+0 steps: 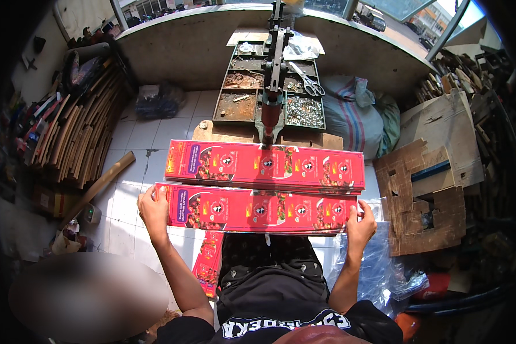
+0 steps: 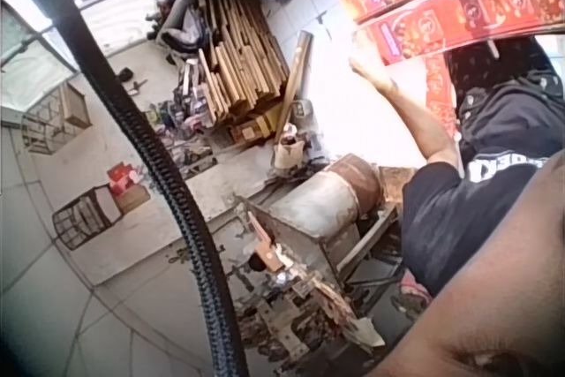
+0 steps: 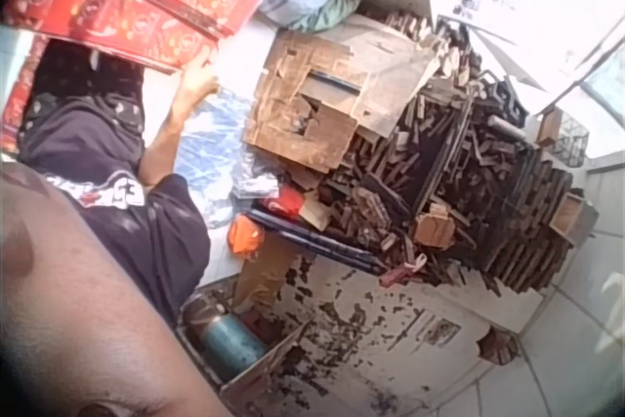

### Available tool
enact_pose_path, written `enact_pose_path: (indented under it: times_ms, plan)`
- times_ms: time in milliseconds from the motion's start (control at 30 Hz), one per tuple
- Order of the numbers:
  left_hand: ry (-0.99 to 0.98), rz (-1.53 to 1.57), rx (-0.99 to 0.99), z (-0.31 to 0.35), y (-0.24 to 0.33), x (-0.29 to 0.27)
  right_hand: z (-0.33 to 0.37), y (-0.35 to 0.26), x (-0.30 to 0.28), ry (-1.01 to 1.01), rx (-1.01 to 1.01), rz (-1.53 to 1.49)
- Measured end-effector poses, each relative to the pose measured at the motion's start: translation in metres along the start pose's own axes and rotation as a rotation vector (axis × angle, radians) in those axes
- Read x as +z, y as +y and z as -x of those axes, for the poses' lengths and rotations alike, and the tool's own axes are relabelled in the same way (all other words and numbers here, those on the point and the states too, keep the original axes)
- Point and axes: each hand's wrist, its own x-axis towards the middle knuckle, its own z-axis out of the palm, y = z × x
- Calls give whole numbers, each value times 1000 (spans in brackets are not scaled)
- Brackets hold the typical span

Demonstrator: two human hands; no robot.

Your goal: The person places a flat cardboard piece into a machine, pulls a lever down to attach components, and repeats this for multiple cardboard pieces to assemble the boxes.

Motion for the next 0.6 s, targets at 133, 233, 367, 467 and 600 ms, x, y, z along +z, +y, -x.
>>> enact_pose_path:
  times_ms: [133, 233, 367, 467, 600]
  plan:
    - [-172, 203, -75, -2, 0, -12, -4, 9, 2, -7, 45, -49]
    - [-184, 481, -97, 7, -5, -17, -5, 14, 3, -9, 77, -74]
    - [-318, 843, -141, 20, -5, -33, -7, 21, 2, -7, 98, -90]
    - [-326, 845, -163, 27, 0, -45, -8, 36, 5, -14, 120, -207]
    - [-347, 877, -209, 34, 8, -58, -8, 36, 1, -35, 144, -239]
